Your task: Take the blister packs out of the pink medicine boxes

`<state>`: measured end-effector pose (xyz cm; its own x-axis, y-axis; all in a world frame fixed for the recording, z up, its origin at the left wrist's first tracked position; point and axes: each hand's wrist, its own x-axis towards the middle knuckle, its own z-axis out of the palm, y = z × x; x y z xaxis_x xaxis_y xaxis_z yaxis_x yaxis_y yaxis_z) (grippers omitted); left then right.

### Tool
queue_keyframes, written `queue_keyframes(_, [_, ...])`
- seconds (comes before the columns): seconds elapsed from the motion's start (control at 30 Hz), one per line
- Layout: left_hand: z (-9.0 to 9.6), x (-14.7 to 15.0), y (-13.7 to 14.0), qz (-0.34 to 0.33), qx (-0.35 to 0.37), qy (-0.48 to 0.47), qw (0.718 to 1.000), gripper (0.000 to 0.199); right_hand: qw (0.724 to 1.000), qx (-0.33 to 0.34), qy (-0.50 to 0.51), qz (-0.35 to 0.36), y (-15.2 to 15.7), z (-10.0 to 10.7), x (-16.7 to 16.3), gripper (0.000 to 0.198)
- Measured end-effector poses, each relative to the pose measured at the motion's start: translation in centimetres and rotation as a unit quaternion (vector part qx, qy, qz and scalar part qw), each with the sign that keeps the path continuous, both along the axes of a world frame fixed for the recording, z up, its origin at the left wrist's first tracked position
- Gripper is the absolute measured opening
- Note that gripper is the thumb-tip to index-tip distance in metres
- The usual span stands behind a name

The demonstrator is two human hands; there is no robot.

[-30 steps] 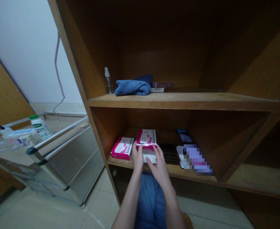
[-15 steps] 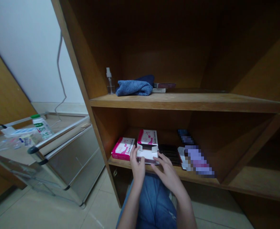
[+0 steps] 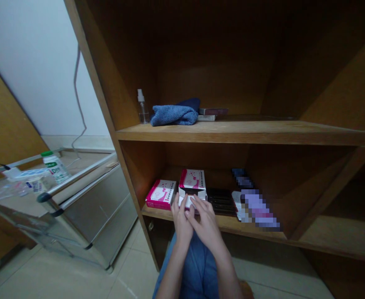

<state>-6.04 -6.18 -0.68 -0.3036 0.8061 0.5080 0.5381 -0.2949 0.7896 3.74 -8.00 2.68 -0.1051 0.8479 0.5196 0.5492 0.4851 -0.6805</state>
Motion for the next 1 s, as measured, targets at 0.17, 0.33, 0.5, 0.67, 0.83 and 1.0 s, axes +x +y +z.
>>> queue_keyframes(0.17, [-1.0,0.1,-0.5,-0.016,0.021,-0.024,0.999,0.041,1.000,-0.023,-0.003,0.004,-0.2,-0.2,0.7,0.053])
queue_keyframes(0.33, [-1.5,0.3,-0.9,-0.022,0.028,-0.064,0.997,0.050,0.996,-0.077,0.001,0.033,-1.0,0.5,2.2,0.057])
queue_keyframes(0.5, [-1.3,0.2,-0.9,-0.007,0.004,-0.102,0.995,0.062,0.994,-0.102,0.012,0.036,-1.5,0.9,3.9,0.061])
queue_keyframes(0.67, [-1.3,0.2,-0.7,-0.016,-0.003,-0.097,0.995,0.068,0.992,-0.119,0.035,-0.019,-1.0,0.5,5.3,0.062])
queue_keyframes(0.83, [-1.5,0.6,-0.7,-0.003,0.011,-0.084,0.996,0.067,0.990,-0.104,0.087,-0.047,-0.2,0.2,4.4,0.056])
queue_keyframes(1.0, [-2.0,0.8,-0.6,0.010,0.011,-0.073,0.997,0.065,0.979,-0.120,0.164,-0.020,0.3,0.1,2.2,0.056])
